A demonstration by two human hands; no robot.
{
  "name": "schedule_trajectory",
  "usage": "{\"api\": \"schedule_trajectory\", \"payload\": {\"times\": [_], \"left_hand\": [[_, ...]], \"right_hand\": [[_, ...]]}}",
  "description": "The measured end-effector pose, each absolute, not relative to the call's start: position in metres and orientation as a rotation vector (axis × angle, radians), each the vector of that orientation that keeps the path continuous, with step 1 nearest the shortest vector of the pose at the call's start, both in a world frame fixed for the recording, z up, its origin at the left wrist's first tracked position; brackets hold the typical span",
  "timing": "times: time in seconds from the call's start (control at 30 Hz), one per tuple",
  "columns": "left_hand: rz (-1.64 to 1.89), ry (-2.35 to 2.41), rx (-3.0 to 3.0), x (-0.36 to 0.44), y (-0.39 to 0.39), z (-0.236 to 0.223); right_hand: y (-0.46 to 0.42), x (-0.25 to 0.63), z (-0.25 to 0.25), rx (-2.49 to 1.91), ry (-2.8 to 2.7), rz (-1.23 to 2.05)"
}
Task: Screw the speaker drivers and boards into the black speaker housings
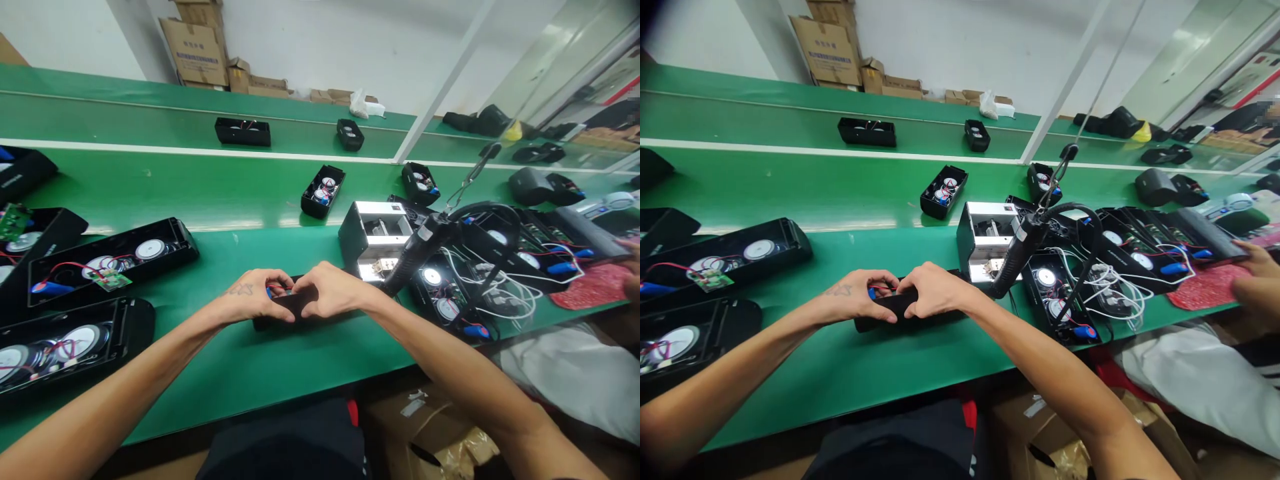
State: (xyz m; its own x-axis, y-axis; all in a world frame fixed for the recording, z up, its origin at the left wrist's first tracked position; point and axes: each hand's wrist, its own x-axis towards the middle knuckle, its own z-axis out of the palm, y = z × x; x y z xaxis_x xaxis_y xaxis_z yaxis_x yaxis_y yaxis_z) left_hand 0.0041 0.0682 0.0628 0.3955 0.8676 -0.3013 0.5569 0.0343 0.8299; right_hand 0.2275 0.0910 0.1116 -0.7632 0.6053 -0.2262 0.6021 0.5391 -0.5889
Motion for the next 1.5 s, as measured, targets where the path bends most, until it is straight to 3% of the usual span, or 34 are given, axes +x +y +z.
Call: {"api": "schedule_trajectory", "payload": {"times": [0.97, 1.17, 1.27, 1.37, 1.43, 1.5], "left_hand": [[0.274, 1.198, 1.709, 0.003, 0.066, 0.062], [0.297, 1.237, 1.784, 0.010, 0.047, 0.057], [0.441, 1.285, 2.035, 0.014, 0.016, 0.039], [0.697, 1.190, 2.410, 0.014, -0.010, 0.016], [0.770, 1.080, 2.538, 0.012, -0.018, 0.007], [0.780, 1.012, 2.596, 0.010, -0.020, 0.005]], "right_hand": [[0.076, 0.206, 0.100, -1.146, -2.889, 0.924], [0.053, 0.217, 0.103, -1.058, -2.914, 0.716], [0.022, 0.257, 0.108, -0.948, -2.491, 0.381], [0.005, 0.304, 0.104, -1.207, -1.622, 0.035], [0.010, 0.327, 0.094, -1.414, -1.293, 0.023], [0.025, 0.339, 0.079, -1.510, -1.225, 0.276]]}}
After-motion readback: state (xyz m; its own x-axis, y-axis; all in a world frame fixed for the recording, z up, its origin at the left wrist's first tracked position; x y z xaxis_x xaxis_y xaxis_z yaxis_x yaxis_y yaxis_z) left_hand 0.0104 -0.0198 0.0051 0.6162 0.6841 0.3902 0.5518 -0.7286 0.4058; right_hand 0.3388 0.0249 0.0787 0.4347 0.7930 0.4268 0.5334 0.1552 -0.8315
